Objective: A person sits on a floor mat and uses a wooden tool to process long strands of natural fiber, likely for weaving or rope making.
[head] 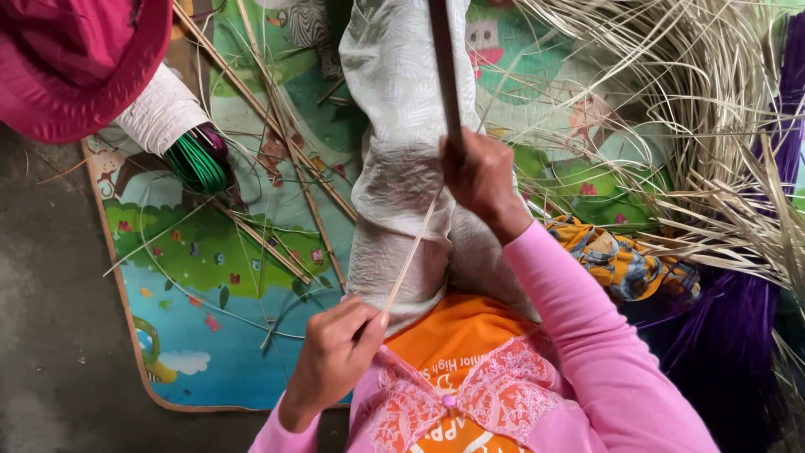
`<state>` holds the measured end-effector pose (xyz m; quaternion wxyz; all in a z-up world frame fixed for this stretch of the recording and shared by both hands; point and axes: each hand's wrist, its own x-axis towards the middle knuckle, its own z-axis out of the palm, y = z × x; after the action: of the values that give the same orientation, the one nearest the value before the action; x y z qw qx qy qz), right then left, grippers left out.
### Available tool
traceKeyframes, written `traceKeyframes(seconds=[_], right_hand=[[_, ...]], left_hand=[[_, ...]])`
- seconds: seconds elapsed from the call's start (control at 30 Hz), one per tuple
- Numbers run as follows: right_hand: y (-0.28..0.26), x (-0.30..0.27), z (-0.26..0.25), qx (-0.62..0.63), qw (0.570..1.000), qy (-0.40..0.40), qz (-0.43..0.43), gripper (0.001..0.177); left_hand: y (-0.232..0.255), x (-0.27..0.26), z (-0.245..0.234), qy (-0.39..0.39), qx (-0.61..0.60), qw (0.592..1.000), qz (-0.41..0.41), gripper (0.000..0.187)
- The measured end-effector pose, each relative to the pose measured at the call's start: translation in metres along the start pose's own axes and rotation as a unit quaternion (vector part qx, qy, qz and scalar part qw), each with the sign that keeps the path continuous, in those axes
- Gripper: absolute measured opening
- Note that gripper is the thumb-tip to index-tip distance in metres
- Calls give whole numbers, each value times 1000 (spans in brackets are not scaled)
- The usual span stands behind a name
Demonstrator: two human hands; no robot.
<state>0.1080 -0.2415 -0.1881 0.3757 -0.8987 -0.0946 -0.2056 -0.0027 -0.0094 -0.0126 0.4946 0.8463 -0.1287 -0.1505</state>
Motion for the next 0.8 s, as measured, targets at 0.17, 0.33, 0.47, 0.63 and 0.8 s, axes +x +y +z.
traceKeyframes(seconds=[0.17, 0.33, 0.47, 0.63, 0.8], right_hand=[[44, 0, 6, -90, 995, 20, 28, 16], [87, -1, 0, -109, 992, 28, 53, 11], [119, -7, -3, -118, 989, 45, 82, 7], [132, -4, -19, -115, 981, 70, 137, 11], [92, -11, -20, -101, 981, 39, 164, 21]], left_hand=[[-7, -26, -21, -34, -23, 997, -63, 10], [-13, -56, -48, -33, -30, 995, -90, 11], [-25, -75, -63, -29, -25, 998, -46, 9], [-48, -110, -96, 9, 74, 995, -63, 10], [-111, -119, -136, 74, 255, 911, -314, 6]])
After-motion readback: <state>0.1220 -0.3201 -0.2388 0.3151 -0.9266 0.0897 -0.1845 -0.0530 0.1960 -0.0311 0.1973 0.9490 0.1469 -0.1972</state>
